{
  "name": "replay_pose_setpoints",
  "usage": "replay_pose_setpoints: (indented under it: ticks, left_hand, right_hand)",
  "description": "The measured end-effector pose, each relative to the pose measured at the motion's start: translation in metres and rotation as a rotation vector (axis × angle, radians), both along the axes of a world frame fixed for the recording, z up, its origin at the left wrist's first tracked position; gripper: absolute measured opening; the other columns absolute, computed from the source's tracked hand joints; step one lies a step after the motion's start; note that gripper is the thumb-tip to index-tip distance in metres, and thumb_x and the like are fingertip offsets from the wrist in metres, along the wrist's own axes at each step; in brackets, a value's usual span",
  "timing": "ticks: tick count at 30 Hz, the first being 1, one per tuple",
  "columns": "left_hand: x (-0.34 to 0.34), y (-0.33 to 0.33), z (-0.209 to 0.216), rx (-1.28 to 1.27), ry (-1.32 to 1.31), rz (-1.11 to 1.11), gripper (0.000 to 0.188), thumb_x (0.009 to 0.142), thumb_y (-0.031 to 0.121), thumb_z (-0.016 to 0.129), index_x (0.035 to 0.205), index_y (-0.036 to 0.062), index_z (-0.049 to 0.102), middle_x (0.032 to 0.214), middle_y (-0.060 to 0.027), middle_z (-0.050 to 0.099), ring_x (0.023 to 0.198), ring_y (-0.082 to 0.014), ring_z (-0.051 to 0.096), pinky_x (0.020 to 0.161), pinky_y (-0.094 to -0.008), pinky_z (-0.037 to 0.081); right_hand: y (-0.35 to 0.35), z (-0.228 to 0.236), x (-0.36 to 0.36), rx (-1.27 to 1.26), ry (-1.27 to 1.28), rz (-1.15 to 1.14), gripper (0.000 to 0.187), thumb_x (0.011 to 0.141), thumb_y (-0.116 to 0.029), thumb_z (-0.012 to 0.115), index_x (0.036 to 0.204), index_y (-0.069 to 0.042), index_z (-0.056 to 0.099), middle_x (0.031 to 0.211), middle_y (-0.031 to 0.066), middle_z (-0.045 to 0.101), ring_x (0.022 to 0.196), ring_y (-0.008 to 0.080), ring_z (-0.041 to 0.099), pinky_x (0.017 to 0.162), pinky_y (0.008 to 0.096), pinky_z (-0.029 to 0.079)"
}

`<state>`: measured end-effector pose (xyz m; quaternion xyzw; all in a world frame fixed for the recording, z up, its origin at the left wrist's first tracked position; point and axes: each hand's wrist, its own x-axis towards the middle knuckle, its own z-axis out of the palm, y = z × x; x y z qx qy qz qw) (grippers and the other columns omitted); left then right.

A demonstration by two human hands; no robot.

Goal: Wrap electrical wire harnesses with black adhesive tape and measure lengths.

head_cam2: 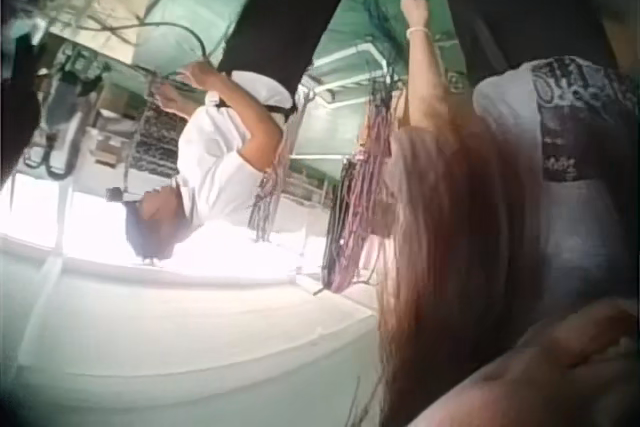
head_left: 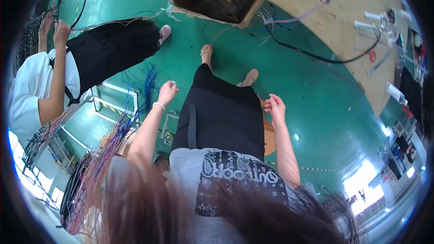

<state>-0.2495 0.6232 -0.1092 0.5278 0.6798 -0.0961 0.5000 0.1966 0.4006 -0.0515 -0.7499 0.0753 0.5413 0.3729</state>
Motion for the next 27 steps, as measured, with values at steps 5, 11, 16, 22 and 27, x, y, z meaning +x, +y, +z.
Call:
replay_pose_setpoints:
  ticks: [5,11,16,22,27]
  left_hand:
    - [0.135,-0.036,0.005,0.023,0.089,-0.305,0.027,0.096,0.022,0.055,0.099,-0.0026,0.065,0.079,-0.0187,0.072,0.08,-0.0325,0.073,0.074,-0.0423,0.056]
    - [0.389,-0.057,0.067,0.241,-0.433,-0.433,0.022,0.092,0.017,0.064,0.106,-0.0004,0.065,0.092,-0.0206,0.071,0.087,-0.0388,0.069,0.078,-0.043,0.054]
    - [0.607,-0.049,0.128,0.408,-0.89,-0.363,0.02,0.099,0.008,0.057,0.115,-0.0041,0.06,0.099,-0.0133,0.072,0.093,-0.0175,0.07,0.083,-0.0293,0.054]
    - [0.701,-0.022,0.146,0.736,-0.93,0.026,0.017,0.094,0.004,0.059,0.11,-0.0013,0.055,0.092,-0.0083,0.061,0.082,-0.0157,0.058,0.075,-0.0291,0.049]
    - [0.63,0.04,0.134,1.03,-0.667,0.352,0.027,0.09,0.001,0.058,0.116,0.0012,0.05,0.103,-0.008,0.052,0.092,-0.0163,0.049,0.084,-0.0284,0.043]
  right_hand:
    - [-0.133,0.008,0.051,-0.014,-0.019,-0.156,0.027,0.102,-0.022,0.058,0.125,-0.007,0.06,0.094,0.0042,0.067,0.075,0.0109,0.063,0.063,0.0261,0.055]
    - [-0.166,0.015,0.128,-0.077,-0.102,-0.356,0.026,0.102,-0.018,0.055,0.125,-0.005,0.06,0.098,0.005,0.066,0.075,0.0108,0.061,0.062,0.0263,0.054]
    - [-0.115,0.047,0.184,0.221,-0.148,-0.304,0.027,0.102,-0.017,0.055,0.125,-0.004,0.06,0.098,0.0047,0.066,0.077,0.0109,0.061,0.066,0.0263,0.052]
    - [-0.075,0.081,0.222,0.174,-0.1,-0.282,0.025,0.102,-0.016,0.056,0.122,-0.003,0.061,0.099,0.0058,0.068,0.078,0.0097,0.063,0.067,0.0244,0.053]
    - [-0.04,0.077,0.253,0.237,-0.092,-0.158,0.025,0.102,-0.014,0.056,0.123,-0.002,0.061,0.099,0.0057,0.068,0.078,0.0089,0.061,0.067,0.0242,0.052]
